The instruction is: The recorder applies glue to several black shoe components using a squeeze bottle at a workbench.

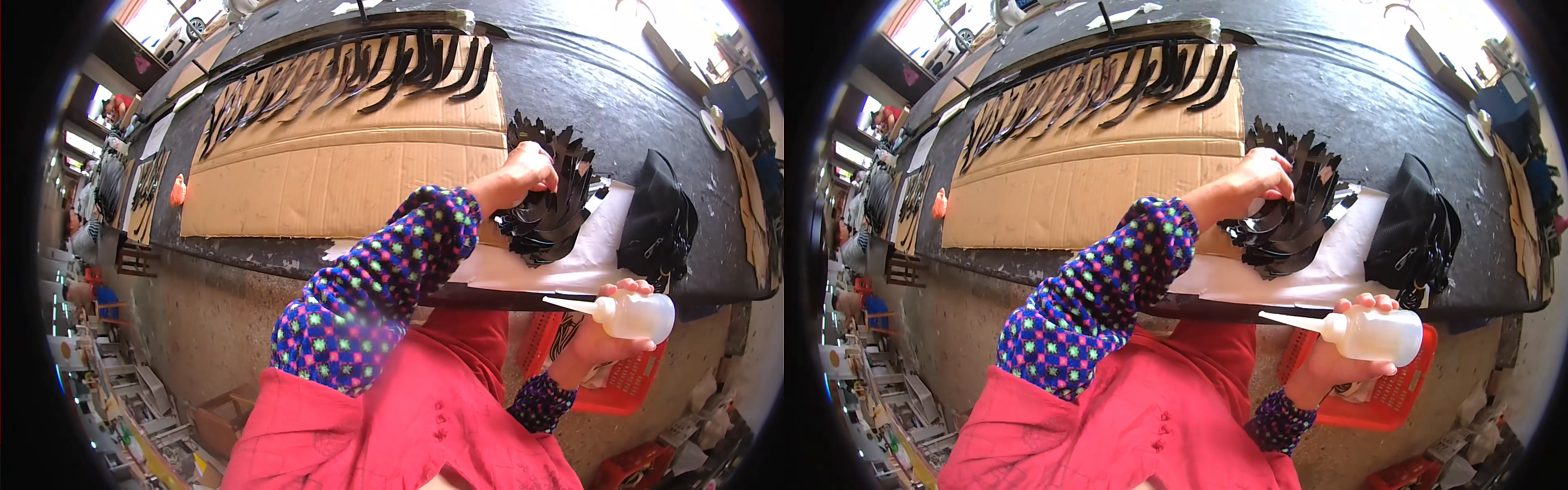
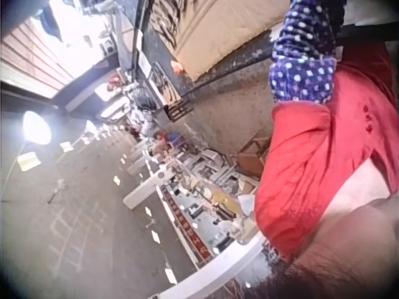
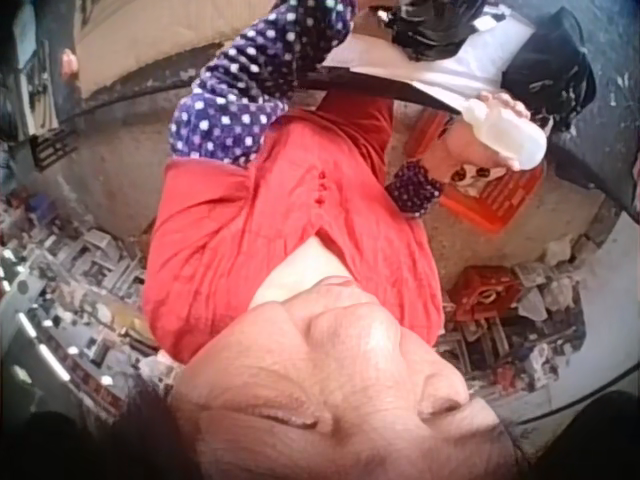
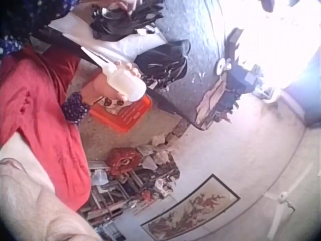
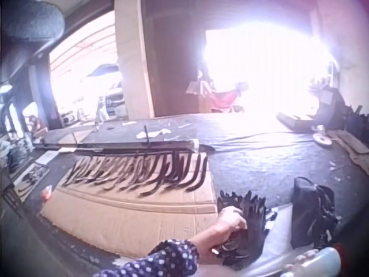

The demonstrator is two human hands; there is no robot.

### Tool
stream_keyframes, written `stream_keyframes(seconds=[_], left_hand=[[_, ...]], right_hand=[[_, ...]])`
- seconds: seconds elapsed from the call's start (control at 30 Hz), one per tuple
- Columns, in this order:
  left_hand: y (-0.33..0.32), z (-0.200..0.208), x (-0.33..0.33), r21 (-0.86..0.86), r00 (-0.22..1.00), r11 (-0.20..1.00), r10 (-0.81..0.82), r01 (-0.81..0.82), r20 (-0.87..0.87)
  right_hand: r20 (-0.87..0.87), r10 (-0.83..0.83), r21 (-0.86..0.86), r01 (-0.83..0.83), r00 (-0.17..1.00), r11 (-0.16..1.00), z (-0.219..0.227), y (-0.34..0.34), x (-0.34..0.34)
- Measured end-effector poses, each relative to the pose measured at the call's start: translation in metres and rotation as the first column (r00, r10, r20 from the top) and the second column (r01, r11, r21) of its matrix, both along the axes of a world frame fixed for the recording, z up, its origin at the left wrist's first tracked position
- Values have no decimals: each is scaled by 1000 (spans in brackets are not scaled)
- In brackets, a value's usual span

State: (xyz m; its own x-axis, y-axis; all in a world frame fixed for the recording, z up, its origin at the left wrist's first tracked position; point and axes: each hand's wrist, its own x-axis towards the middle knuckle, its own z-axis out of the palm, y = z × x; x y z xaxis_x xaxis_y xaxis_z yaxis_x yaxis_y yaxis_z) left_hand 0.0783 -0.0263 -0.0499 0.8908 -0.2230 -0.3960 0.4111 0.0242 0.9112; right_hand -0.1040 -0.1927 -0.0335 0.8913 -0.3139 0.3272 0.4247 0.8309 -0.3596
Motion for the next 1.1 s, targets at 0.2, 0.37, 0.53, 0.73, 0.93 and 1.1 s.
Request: stream_keyframes(seconds=[0.2, 0.37, 0.53, 0.73, 0.93, 1.1], left_hand=[[39, 5, -18, -166, 966, 959, -245, 229, -83], [75, 14, -44, -198, 960, 942, -251, 271, 124], [134, 38, -98, -363, 952, 883, -301, 299, 51], [196, 63, -170, -279, 938, 920, -321, 276, -130], [228, 84, -206, -60, 930, 967, -255, 248, -265], [245, 91, -217, -94, 917, 965, -260, 243, -302]], right_hand=[[-25, 9, -18, -10, 1000, 1000, 3, 9, 2], [-24, 72, -15, -72, 997, 997, 10, 21, 5], [3, 156, -87, -155, 988, 984, 24, 39, 11], [-204, 138, -236, -185, 969, 954, 33, 88, 15], [-291, 149, -404, -263, 945, 876, 34, 136, 16], [-283, 227, -441, -336, 932, 832, 34, 148, 13]])
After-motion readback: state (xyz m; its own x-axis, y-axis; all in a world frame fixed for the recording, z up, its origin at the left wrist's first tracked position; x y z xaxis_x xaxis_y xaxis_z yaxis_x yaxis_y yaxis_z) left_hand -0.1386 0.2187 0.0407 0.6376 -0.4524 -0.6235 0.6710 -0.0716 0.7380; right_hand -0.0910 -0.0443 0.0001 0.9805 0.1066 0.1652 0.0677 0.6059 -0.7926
